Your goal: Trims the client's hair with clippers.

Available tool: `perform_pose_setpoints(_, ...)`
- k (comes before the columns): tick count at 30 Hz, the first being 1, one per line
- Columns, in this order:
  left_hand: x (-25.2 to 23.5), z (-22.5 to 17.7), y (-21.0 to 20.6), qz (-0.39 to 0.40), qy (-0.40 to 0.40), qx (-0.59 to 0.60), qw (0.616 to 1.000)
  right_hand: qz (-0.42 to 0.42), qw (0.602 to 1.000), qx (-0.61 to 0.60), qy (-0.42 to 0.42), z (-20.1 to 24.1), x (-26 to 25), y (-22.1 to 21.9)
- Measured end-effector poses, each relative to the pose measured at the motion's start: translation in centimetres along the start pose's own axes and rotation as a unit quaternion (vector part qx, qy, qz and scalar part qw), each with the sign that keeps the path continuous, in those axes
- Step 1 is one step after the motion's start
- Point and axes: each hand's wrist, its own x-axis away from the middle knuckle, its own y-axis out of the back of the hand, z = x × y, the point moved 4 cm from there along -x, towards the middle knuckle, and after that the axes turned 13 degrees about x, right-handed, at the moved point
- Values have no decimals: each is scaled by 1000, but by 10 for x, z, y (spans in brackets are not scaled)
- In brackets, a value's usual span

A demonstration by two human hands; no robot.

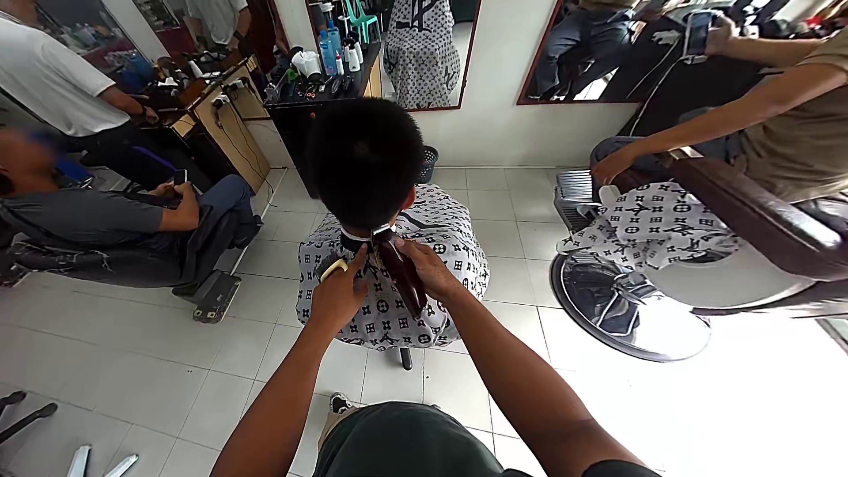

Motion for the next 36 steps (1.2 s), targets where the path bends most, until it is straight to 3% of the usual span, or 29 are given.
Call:
perform_pose_setpoints(1,3,2,0,-46,-53,24,997,13,1000,12,-4,-3,10,5)
perform_pose_setpoints(3,12,3,-2,-173,-223,79,956,5,999,23,-26,-17,35,18)
perform_pose_setpoints(4,16,-2,-1,-150,-249,121,949,-15,999,8,-36,-25,48,24)
perform_pose_setpoints(5,18,-11,4,-51,-217,184,957,-41,998,-23,-45,-35,59,29)
perform_pose_setpoints(7,11,-33,8,115,-191,307,925,-104,988,-88,-77,-53,79,35)
perform_pose_setpoints(9,-6,-58,11,113,-241,310,913,-155,973,-123,-114,-66,89,37)
perform_pose_setpoints(11,-31,-84,3,107,-197,368,902,-172,969,-129,-125,-75,98,32)
perform_pose_setpoints(14,-51,-116,-9,242,-112,453,851,-181,971,-123,-101,-82,106,24)
perform_pose_setpoints(17,-42,-98,12,224,-189,370,881,-206,967,-134,-63,-83,115,11)
perform_pose_setpoints(19,-31,-49,35,116,-227,403,879,-233,963,-129,-36,-83,123,3)
perform_pose_setpoints(20,-30,-19,44,25,-236,468,851,-251,960,-125,-27,-80,126,-3)
perform_pose_setpoints(21,-35,9,52,-62,-236,558,793,-266,955,-125,-22,-77,129,-11)
perform_pose_setpoints(22,-42,32,55,-107,-219,662,709,-281,951,-130,-21,-74,131,-21)
perform_pose_setpoints(23,-49,46,57,-93,-186,763,612,-294,946,-132,-27,-70,132,-32)
perform_pose_setpoints(25,-63,49,57,45,-132,911,389,-314,941,-121,-36,-61,129,-50)
perform_pose_setpoints(26,-68,44,56,105,-124,928,334,-321,940,-109,-39,-56,125,-59)
perform_pose_setpoints(27,-71,40,56,137,-124,923,338,-325,940,-96,-40,-51,121,-67)
perform_pose_setpoints(28,-75,39,56,135,-121,905,384,-331,939,-84,-40,-46,115,-76)
perform_pose_setpoints(31,-82,60,67,-11,-99,773,626,-367,926,-58,-57,-26,94,-97)
perform_pose_setpoints(32,-82,73,70,-46,-103,728,676,-373,924,-54,-65,-19,84,-103)
perform_pose_setpoints(34,-74,102,74,-70,-120,683,717,-371,925,-44,-69,-8,64,-109)
perform_pose_setpoints(36,-58,126,78,-29,-144,665,732,-375,924,-26,-70,0,45,-111)
